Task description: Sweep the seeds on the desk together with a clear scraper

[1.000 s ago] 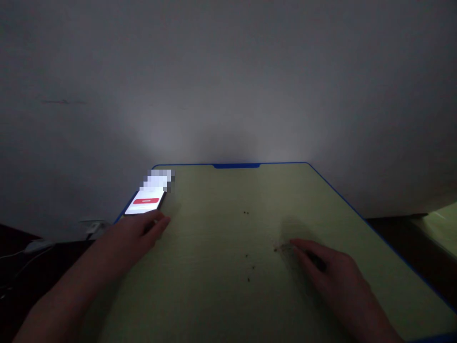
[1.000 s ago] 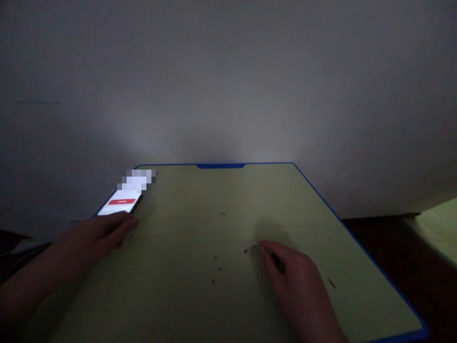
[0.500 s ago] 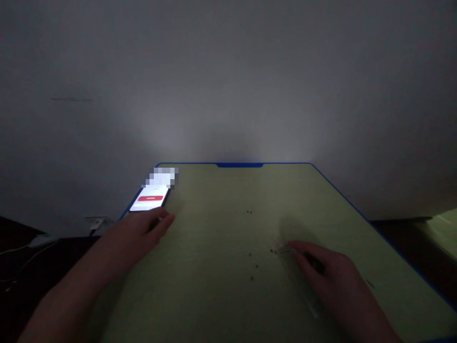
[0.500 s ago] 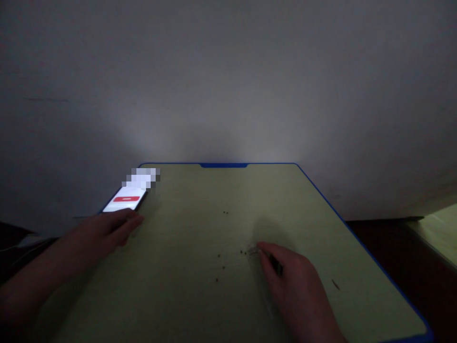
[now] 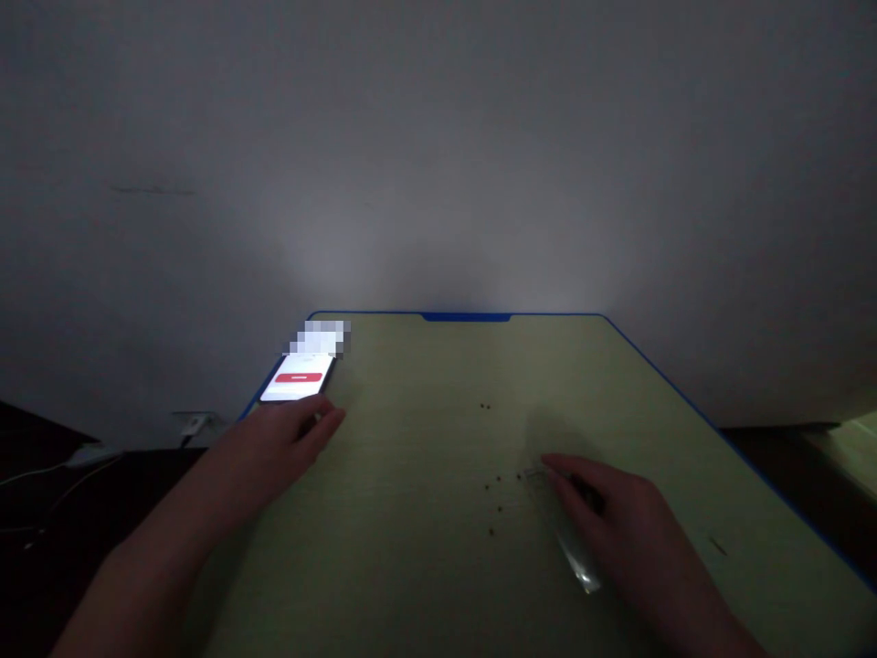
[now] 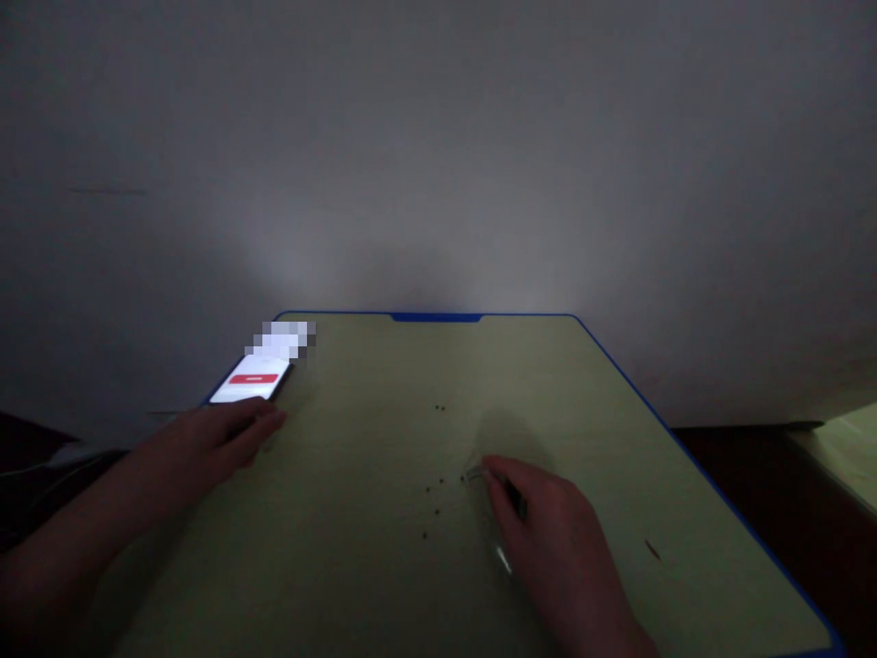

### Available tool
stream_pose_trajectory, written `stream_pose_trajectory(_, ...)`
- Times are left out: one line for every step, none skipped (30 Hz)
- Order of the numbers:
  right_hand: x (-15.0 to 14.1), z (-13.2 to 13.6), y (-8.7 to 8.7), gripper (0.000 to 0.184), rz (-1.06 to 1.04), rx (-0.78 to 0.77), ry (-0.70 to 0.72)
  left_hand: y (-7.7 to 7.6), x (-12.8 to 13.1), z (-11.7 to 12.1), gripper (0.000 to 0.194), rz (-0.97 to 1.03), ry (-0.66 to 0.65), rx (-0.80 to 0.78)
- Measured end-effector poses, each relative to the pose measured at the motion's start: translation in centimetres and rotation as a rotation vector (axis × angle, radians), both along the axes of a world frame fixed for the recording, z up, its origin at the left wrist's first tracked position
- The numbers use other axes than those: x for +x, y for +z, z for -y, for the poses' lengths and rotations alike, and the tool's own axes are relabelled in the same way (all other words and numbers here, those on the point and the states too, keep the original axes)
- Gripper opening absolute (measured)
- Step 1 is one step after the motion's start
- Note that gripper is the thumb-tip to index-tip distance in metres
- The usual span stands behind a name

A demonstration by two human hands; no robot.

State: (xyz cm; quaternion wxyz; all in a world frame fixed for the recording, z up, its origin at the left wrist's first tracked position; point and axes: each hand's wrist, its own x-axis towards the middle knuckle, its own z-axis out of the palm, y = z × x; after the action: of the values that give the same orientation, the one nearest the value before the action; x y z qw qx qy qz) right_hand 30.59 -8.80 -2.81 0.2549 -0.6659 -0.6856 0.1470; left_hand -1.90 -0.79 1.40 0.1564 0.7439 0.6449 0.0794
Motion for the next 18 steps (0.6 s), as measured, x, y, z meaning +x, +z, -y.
stream_pose_trajectory(-0.4,-0.1,0.0,0.033,-0.003,-0.005,0.009,0.0,0.0,0.0,0.045,0.001,0.0,0.003)
stream_pose_trajectory(-0.8,-0.1,0.1,0.032,-0.014,-0.007,0.02,0.1,0.0,0.0,0.044,0.003,0.001,0.005)
stream_pose_trajectory(-1.0,-0.2,0.2,0.032,-0.03,-0.004,0.028,0.1,0.0,0.1,0.044,0.006,0.004,0.007)
stream_pose_trajectory(-1.2,-0.3,0.3,0.032,-0.049,0.007,0.029,0.1,0.0,0.1,0.043,0.01,0.006,0.01)
stream_pose_trajectory(-1.2,-0.3,0.4,0.032,-0.066,0.018,0.024,0.1,0.0,0.1,0.043,0.014,0.009,0.013)
stream_pose_trajectory(-0.9,-0.3,0.5,0.032,-0.075,0.027,0.015,0.1,0.0,0.1,0.043,0.018,0.011,0.019)
stream_pose_trajectory(-0.4,-0.4,0.5,0.032,-0.076,0.032,0.002,0.0,0.0,0.1,0.043,0.021,0.013,0.022)
stream_pose_trajectory(0.2,-0.4,0.5,0.032,-0.073,0.035,-0.018,0.0,0.0,0.1,0.043,0.02,0.015,0.026)
stream_pose_trajectory(1.1,-0.4,0.5,0.032,-0.069,0.038,-0.048,0.0,0.0,0.1,0.044,0.016,0.014,0.026)
stream_pose_trajectory(2.0,-0.5,0.5,0.031,-0.062,0.045,-0.089,0.0,0.0,0.0,0.044,0.01,0.013,0.025)
stream_pose_trajectory(3.0,-0.5,0.5,0.032,-0.054,0.058,-0.138,0.0,-0.1,0.0,0.044,0.002,0.01,0.023)
stream_pose_trajectory(3.8,-0.5,0.5,0.032,-0.045,0.072,-0.186,0.0,-0.1,0.0,0.044,-0.005,0.005,0.016)
stream_pose_trajectory(4.5,-0.5,0.5,0.033,-0.039,0.078,-0.219,0.1,-0.1,0.1,0.043,-0.01,0.0,0.01)
stream_pose_trajectory(5.0,-0.4,0.5,0.033,-0.036,0.072,-0.232,0.1,-0.1,0.1,0.043,-0.012,-0.004,0.002)
stream_pose_trajectory(5.3,-0.3,0.5,0.034,-0.041,0.051,-0.226,0.1,-0.1,0.1,0.043,-0.011,-0.007,-0.006)
stream_pose_trajectory(5.4,-0.2,0.5,0.034,-0.055,0.023,-0.209,0.2,-0.2,0.1,0.043,-0.006,-0.011,-0.015)
stream_pose_trajectory(5.3,-0.1,0.5,0.035,-0.073,-0.004,-0.192,0.2,-0.2,0.0,0.043,0.001,-0.015,-0.022)
stream_pose_trajectory(5.1,0.0,0.5,0.035,-0.092,-0.023,-0.178,0.2,-0.2,0.0,0.043,0.008,-0.016,-0.028)
